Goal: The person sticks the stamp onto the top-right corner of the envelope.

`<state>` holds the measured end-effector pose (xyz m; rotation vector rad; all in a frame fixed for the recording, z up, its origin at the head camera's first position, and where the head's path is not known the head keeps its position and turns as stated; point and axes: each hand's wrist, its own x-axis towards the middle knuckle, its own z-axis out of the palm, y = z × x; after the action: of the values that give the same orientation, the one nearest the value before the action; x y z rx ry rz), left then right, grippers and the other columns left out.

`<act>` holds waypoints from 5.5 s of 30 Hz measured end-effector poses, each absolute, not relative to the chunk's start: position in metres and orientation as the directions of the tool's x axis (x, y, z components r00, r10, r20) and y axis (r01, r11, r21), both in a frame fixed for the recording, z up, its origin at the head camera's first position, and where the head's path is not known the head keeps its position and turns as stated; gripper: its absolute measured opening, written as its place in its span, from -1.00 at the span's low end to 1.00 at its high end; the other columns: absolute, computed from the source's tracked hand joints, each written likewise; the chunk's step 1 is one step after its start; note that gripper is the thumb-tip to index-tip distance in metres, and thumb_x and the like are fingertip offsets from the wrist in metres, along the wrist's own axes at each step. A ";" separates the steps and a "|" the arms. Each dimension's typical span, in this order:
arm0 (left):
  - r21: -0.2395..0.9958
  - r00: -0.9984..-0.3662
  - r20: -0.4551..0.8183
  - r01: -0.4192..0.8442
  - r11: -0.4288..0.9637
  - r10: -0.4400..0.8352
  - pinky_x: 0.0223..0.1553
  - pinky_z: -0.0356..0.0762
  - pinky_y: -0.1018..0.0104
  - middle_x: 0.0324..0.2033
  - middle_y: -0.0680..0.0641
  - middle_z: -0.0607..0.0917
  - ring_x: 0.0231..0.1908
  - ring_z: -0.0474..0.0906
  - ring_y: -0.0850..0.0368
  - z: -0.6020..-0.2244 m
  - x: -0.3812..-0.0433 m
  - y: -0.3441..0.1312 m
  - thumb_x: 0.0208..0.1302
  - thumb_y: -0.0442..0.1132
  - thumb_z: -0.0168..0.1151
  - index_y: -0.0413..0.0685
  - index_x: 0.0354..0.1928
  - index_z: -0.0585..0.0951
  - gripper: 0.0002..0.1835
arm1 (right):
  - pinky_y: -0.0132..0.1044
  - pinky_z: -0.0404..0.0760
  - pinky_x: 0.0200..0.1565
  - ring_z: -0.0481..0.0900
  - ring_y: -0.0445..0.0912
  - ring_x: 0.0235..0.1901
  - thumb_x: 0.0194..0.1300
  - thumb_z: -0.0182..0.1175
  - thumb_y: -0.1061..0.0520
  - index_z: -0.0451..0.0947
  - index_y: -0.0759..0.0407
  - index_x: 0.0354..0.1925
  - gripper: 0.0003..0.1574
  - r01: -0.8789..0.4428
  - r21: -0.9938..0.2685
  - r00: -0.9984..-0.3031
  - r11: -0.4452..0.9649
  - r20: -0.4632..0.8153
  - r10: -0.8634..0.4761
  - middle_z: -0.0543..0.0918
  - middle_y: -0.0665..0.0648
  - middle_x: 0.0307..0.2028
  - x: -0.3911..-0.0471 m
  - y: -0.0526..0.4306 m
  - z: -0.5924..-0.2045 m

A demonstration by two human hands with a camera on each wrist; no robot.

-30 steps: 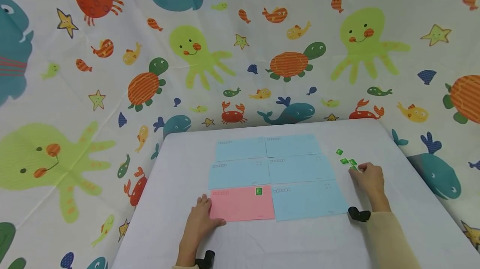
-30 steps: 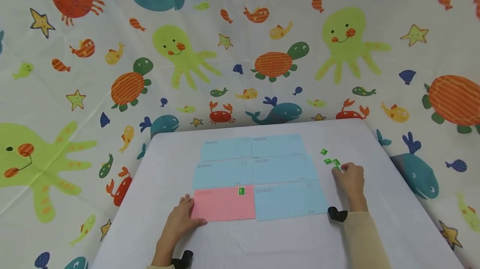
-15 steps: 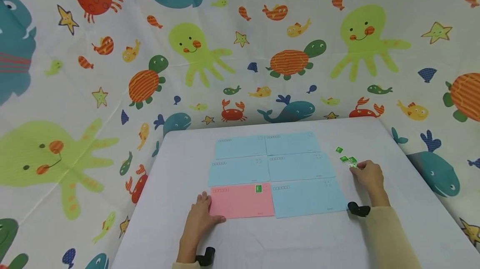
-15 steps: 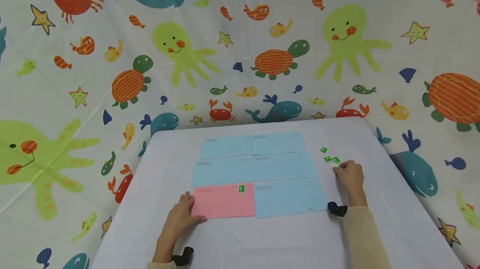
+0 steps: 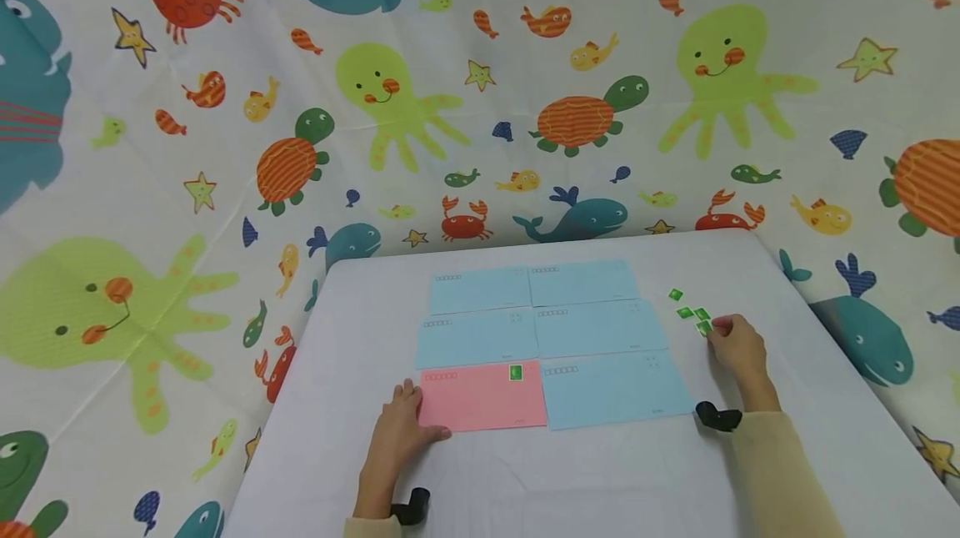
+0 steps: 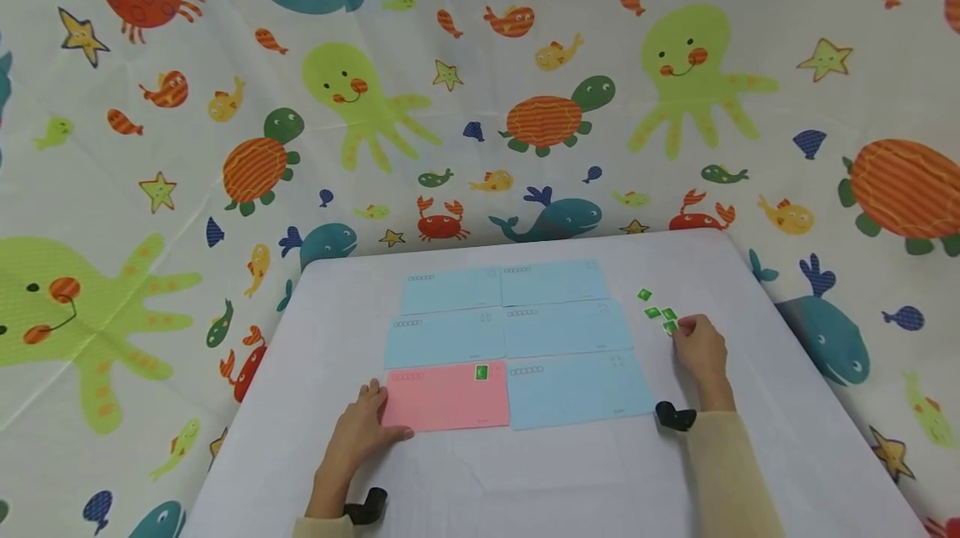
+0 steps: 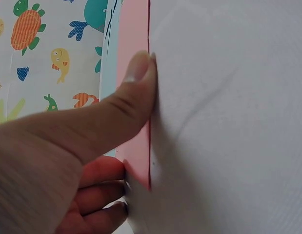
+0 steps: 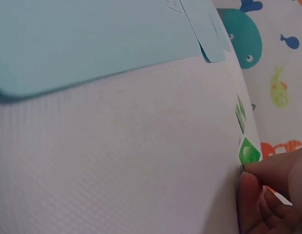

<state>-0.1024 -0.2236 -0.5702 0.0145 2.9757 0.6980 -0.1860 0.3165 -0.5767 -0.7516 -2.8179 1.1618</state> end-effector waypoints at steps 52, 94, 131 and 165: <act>0.294 -0.925 0.087 0.379 0.877 0.370 0.26 0.53 0.05 0.28 -0.15 0.60 0.31 0.53 -0.05 -0.567 -0.077 -0.058 0.23 -0.03 0.41 -0.22 0.20 0.61 -0.42 | -0.59 0.45 -0.46 0.58 -0.03 -0.25 0.54 -0.08 0.09 0.24 0.45 0.34 -0.42 0.493 -0.773 -0.850 0.400 -0.331 0.410 0.51 0.36 -0.04 -0.170 0.326 -0.589; 0.326 -0.944 0.078 0.329 0.886 0.321 0.27 0.52 -0.01 0.27 -0.20 0.60 0.31 0.52 -0.08 -0.581 -0.079 -0.034 0.25 -0.03 0.37 -0.23 0.13 0.66 -0.49 | -0.46 0.53 -0.39 0.57 0.04 -0.19 0.50 -0.05 0.05 0.38 0.51 0.22 -0.42 0.372 -0.779 -0.910 0.504 -0.200 0.363 0.57 0.42 -0.04 -0.161 0.307 -0.559; 0.314 -0.960 0.068 0.278 0.908 0.270 0.28 0.51 0.01 0.27 -0.16 0.61 0.32 0.52 -0.05 -0.582 -0.094 -0.022 0.24 -0.04 0.38 -0.17 0.15 0.66 -0.50 | -0.39 0.59 -0.36 0.61 -0.12 -0.42 0.37 0.22 0.13 0.53 0.39 0.00 -0.63 0.199 -0.786 -0.980 0.585 -0.159 0.118 0.70 0.23 -0.30 -0.164 0.255 -0.568; 0.300 -0.956 0.080 0.293 0.908 0.282 0.25 0.55 0.01 0.26 -0.15 0.62 0.30 0.54 -0.05 -0.580 -0.084 -0.035 0.24 -0.03 0.39 -0.14 0.17 0.65 -0.49 | -0.33 0.50 -0.43 0.53 -0.11 -0.50 0.31 0.23 0.25 0.57 0.38 -0.17 -0.81 0.141 -0.746 -0.990 0.651 -0.089 0.113 0.66 0.17 -0.42 -0.146 0.228 -0.577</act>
<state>-0.0845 -0.0350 -0.5800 0.4680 3.1020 0.4962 -0.1463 0.2278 -0.5774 -0.2228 -2.8850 1.3079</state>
